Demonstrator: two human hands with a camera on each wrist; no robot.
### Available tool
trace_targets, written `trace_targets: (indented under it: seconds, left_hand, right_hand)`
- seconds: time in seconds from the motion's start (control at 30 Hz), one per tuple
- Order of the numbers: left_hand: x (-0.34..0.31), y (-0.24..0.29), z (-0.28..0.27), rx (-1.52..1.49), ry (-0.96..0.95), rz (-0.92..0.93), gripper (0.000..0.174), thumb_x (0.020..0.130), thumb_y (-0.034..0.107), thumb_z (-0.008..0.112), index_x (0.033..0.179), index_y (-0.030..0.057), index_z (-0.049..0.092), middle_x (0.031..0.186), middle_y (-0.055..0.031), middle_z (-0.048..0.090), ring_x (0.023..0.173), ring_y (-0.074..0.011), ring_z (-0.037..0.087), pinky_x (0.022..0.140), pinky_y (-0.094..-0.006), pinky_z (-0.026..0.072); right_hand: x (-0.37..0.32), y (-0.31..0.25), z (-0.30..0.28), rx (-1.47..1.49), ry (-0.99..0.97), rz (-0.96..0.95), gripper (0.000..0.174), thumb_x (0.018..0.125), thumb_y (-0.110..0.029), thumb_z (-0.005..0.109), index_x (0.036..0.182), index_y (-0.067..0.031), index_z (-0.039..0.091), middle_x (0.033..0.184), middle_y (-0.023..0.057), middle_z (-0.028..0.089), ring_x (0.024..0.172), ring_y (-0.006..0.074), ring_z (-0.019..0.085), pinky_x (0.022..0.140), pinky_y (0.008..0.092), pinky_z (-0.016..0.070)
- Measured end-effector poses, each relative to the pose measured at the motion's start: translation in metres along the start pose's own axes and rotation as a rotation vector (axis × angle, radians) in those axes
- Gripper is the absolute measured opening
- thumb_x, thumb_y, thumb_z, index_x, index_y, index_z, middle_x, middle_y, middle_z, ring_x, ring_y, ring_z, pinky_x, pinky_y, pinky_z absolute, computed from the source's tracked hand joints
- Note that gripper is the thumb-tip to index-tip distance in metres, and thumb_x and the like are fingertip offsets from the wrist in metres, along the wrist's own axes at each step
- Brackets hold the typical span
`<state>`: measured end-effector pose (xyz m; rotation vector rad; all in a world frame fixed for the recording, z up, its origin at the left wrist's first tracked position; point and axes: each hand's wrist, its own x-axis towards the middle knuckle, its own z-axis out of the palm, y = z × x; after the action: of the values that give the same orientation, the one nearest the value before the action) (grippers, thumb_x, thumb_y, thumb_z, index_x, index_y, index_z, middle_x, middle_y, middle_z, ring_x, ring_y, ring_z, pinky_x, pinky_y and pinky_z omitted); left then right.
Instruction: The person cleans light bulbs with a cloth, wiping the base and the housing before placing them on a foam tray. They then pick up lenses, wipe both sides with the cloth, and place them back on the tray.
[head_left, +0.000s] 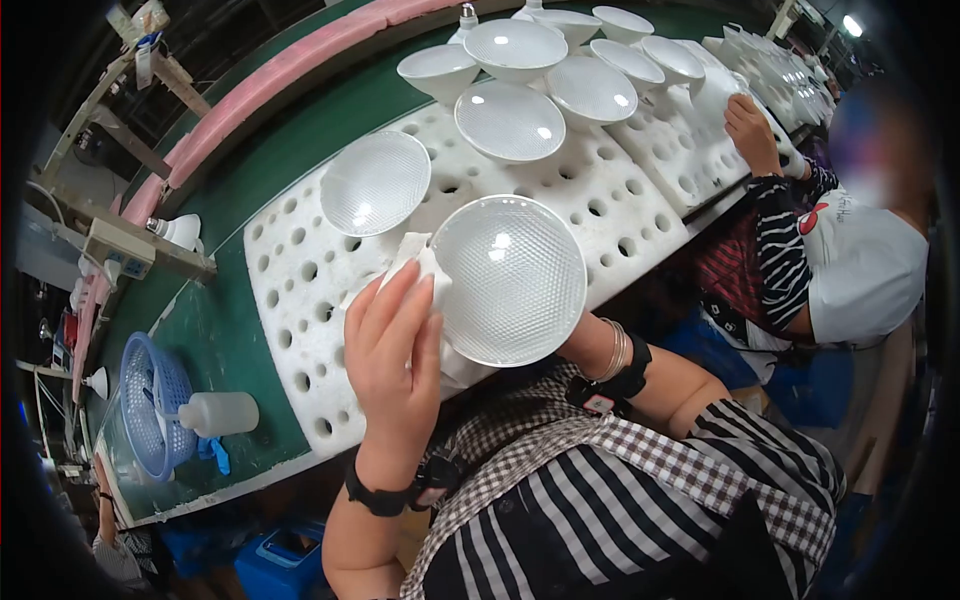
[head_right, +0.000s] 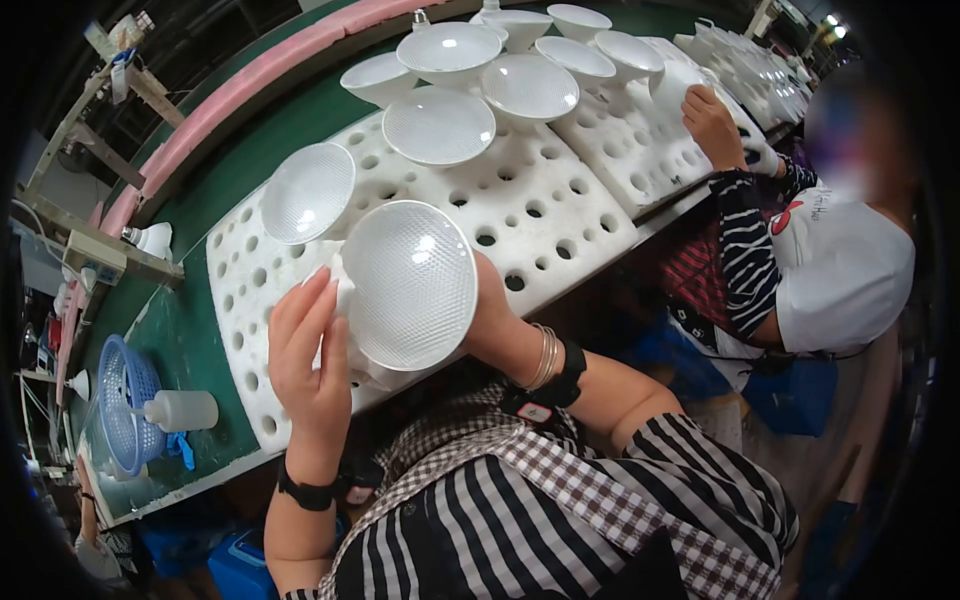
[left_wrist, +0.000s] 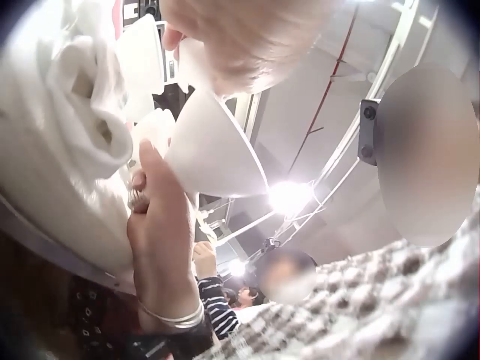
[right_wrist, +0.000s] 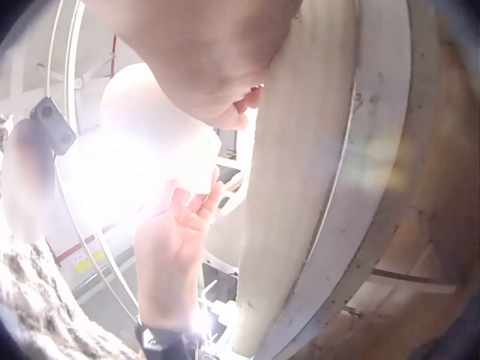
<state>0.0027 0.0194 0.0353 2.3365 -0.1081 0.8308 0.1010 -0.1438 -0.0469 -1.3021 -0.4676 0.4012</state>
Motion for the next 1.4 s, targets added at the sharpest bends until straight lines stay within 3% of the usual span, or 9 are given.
trace_targets:
  seconds: [0.13, 0.23, 0.4, 0.47, 0.57, 0.6, 0.73, 1.13, 1.4]
  left_hand:
    - [0.000, 0.008, -0.004, -0.048, 0.026, 0.050, 0.028, 0.081, 0.003, 0.068, 0.108, 0.0026, 0.070, 0.119, -0.0146, 0.065, 0.112, -0.0334, 0.057, 0.097, -0.0420, 0.0445]
    - [0.016, 0.013, -0.006, -0.205, -0.103, 0.183, 0.028, 0.079, 0.002, 0.069, 0.107, 0.0037, 0.070, 0.117, -0.0128, 0.066, 0.113, -0.0337, 0.058, 0.099, -0.0454, 0.0440]
    - [0.013, 0.015, -0.002, -0.118, -0.072, 0.148, 0.028, 0.077, -0.001, 0.067, 0.104, 0.0028, 0.069, 0.115, -0.0160, 0.066, 0.112, -0.0394, 0.057, 0.098, -0.0467, 0.0440]
    - [0.010, 0.014, -0.003, -0.100, -0.069, 0.150, 0.024, 0.081, 0.002, 0.061, 0.104, 0.0001, 0.068, 0.116, -0.0190, 0.065, 0.111, -0.0427, 0.056, 0.098, -0.0489, 0.0430]
    - [0.005, 0.006, -0.005, -0.032, -0.099, 0.188, 0.028, 0.087, 0.003, 0.054, 0.113, -0.0037, 0.065, 0.123, -0.0203, 0.061, 0.117, -0.0383, 0.054, 0.103, -0.0456, 0.0388]
    - [0.010, 0.012, -0.010, -0.047, -0.128, 0.182, 0.025, 0.092, 0.008, 0.060, 0.113, -0.0032, 0.066, 0.121, -0.0206, 0.063, 0.114, -0.0381, 0.057, 0.099, -0.0447, 0.0418]
    - [0.019, 0.016, -0.003, -0.077, -0.095, 0.231, 0.022, 0.091, 0.003, 0.061, 0.111, -0.0045, 0.066, 0.120, -0.0202, 0.064, 0.113, -0.0377, 0.058, 0.098, -0.0442, 0.0427]
    - [0.006, 0.036, -0.012, 0.056, -0.206, 0.300, 0.027, 0.089, 0.007, 0.062, 0.115, -0.0011, 0.065, 0.121, -0.0192, 0.063, 0.116, -0.0401, 0.055, 0.099, -0.0475, 0.0412]
    - [0.006, 0.042, -0.002, -0.008, -0.165, 0.250, 0.024, 0.088, 0.006, 0.061, 0.110, -0.0020, 0.067, 0.122, -0.0198, 0.062, 0.115, -0.0389, 0.055, 0.098, -0.0468, 0.0413]
  right_hand:
    - [0.004, -0.012, -0.004, 0.073, -0.068, 0.031, 0.057, 0.079, -0.015, 0.078, 0.128, -0.0017, 0.053, 0.119, 0.0114, 0.064, 0.109, 0.0229, 0.062, 0.094, 0.0335, 0.0497]
    - [0.011, -0.031, -0.010, -0.250, -0.417, -0.228, 0.067, 0.077, -0.021, 0.080, 0.135, -0.0039, 0.050, 0.132, 0.0134, 0.057, 0.122, 0.0239, 0.054, 0.105, 0.0380, 0.0413]
    - [0.011, -0.028, -0.002, -0.398, -0.329, -0.318, 0.065, 0.076, -0.025, 0.080, 0.132, -0.0052, 0.053, 0.132, 0.0126, 0.057, 0.123, 0.0243, 0.053, 0.107, 0.0383, 0.0394]
    - [0.006, -0.043, -0.003, -0.319, -0.321, -0.163, 0.060, 0.073, -0.024, 0.081, 0.125, -0.0031, 0.057, 0.123, 0.0135, 0.063, 0.112, 0.0225, 0.060, 0.099, 0.0358, 0.0455]
    - [0.014, 0.014, -0.001, -0.245, -0.192, -0.241, 0.036, 0.063, -0.023, 0.084, 0.087, -0.0014, 0.068, 0.076, 0.0135, 0.069, 0.066, 0.0191, 0.065, 0.065, 0.0345, 0.0523]
    - [0.014, 0.005, -0.004, -0.337, -0.275, -0.078, 0.036, 0.063, -0.022, 0.084, 0.087, -0.0012, 0.068, 0.076, 0.0132, 0.069, 0.066, 0.0194, 0.065, 0.064, 0.0338, 0.0522]
    - [0.010, -0.002, 0.005, -0.230, -0.094, -0.314, 0.028, 0.064, -0.020, 0.081, 0.080, -0.0021, 0.068, 0.069, 0.0134, 0.068, 0.061, 0.0233, 0.063, 0.063, 0.0367, 0.0515]
    - [0.004, -0.026, -0.001, -0.376, -0.308, -0.150, 0.041, 0.062, -0.023, 0.083, 0.094, -0.0042, 0.065, 0.085, 0.0163, 0.069, 0.079, 0.0335, 0.067, 0.071, 0.0382, 0.0522]
    - [0.007, -0.004, -0.004, -0.197, -0.362, -0.199, 0.043, 0.060, -0.014, 0.083, 0.098, -0.0025, 0.065, 0.084, 0.0135, 0.070, 0.078, 0.0247, 0.068, 0.072, 0.0356, 0.0523]
